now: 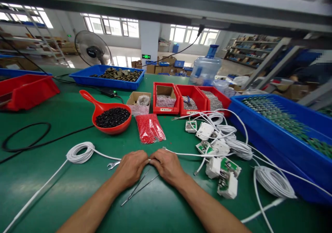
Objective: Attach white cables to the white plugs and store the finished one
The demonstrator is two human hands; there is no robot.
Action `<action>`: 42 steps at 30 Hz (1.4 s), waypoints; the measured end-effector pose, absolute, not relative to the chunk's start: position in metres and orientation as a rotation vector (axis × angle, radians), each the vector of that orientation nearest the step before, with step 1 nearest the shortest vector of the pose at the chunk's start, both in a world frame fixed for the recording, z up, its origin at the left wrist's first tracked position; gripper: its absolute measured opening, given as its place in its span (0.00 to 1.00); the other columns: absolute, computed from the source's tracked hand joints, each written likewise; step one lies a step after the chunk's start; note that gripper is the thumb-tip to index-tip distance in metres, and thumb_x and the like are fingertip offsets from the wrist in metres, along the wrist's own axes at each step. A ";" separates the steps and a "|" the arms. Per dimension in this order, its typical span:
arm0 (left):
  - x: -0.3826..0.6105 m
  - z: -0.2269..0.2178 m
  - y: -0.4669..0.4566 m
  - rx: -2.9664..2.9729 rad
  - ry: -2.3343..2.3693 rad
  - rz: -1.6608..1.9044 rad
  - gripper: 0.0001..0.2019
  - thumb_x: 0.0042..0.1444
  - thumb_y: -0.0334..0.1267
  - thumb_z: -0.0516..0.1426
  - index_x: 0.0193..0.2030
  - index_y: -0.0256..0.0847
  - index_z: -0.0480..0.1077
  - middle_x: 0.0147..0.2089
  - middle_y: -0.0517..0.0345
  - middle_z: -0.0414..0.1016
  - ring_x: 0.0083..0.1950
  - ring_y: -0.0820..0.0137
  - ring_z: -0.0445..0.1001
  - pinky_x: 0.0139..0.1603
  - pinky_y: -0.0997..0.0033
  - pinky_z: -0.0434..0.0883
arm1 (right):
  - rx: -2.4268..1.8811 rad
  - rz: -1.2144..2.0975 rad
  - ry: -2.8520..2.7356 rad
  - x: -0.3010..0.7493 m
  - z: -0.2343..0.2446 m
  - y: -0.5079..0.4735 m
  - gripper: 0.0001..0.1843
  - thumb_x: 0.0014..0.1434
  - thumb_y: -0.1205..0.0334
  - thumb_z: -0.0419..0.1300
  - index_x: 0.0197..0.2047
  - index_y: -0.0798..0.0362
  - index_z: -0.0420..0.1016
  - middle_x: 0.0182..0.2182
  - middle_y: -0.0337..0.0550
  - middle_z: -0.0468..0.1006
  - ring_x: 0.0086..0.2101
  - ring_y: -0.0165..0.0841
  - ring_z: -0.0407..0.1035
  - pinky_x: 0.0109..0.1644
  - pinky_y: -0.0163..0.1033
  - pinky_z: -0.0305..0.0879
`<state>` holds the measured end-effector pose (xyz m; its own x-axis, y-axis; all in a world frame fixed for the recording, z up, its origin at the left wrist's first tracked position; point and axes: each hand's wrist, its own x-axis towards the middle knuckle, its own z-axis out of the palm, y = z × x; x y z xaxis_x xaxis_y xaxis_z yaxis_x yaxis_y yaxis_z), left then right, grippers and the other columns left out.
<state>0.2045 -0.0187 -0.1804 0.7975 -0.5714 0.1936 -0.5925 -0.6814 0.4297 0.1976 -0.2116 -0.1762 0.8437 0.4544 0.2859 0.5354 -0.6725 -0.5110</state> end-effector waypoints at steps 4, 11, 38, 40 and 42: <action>0.201 -0.178 -0.022 2.560 -0.858 0.161 0.14 0.68 0.41 0.45 0.40 0.42 0.70 0.37 0.56 0.69 0.41 0.69 0.67 0.42 0.70 0.62 | -2.474 -0.248 -0.660 0.193 -0.152 -0.213 0.16 0.60 0.61 0.62 0.52 0.51 0.70 0.43 0.45 0.76 0.45 0.38 0.68 0.49 0.40 0.65; 0.191 -0.154 -0.016 2.562 -0.745 0.408 0.16 0.66 0.35 0.47 0.57 0.43 0.66 0.54 0.52 0.68 0.54 0.65 0.66 0.54 0.63 0.63 | -2.636 -0.517 -0.517 0.157 -0.082 -0.283 0.23 0.58 0.63 0.62 0.56 0.52 0.66 0.50 0.48 0.72 0.50 0.42 0.66 0.53 0.47 0.65; 0.107 -0.133 -0.021 2.762 -0.402 0.042 0.15 0.54 0.48 0.61 0.44 0.43 0.70 0.42 0.57 0.69 0.46 0.65 0.68 0.45 0.70 0.64 | -2.027 0.019 -0.073 0.111 -0.076 -0.331 0.21 0.56 0.41 0.60 0.35 0.52 0.74 0.30 0.42 0.75 0.29 0.35 0.69 0.32 0.37 0.65; 0.104 -0.137 -0.026 2.767 -0.408 0.001 0.12 0.56 0.44 0.60 0.44 0.43 0.71 0.42 0.56 0.69 0.47 0.65 0.68 0.46 0.70 0.64 | -1.526 0.183 -0.002 0.106 -0.091 -0.306 0.23 0.56 0.40 0.59 0.34 0.54 0.71 0.27 0.41 0.73 0.27 0.33 0.69 0.26 0.33 0.64; 0.103 -0.141 -0.028 2.739 -0.382 0.033 0.07 0.60 0.40 0.57 0.42 0.42 0.72 0.42 0.55 0.70 0.47 0.66 0.68 0.46 0.71 0.64 | -1.175 0.271 0.095 0.104 -0.109 -0.282 0.22 0.55 0.42 0.62 0.38 0.54 0.69 0.27 0.39 0.73 0.24 0.33 0.70 0.20 0.31 0.60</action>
<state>0.1033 -0.0282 -0.1413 0.9629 -0.2598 0.0734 -0.2686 -0.8935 0.3599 0.1037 -0.2815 -0.1088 0.9635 0.1607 -0.2140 -0.2589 0.3571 -0.8975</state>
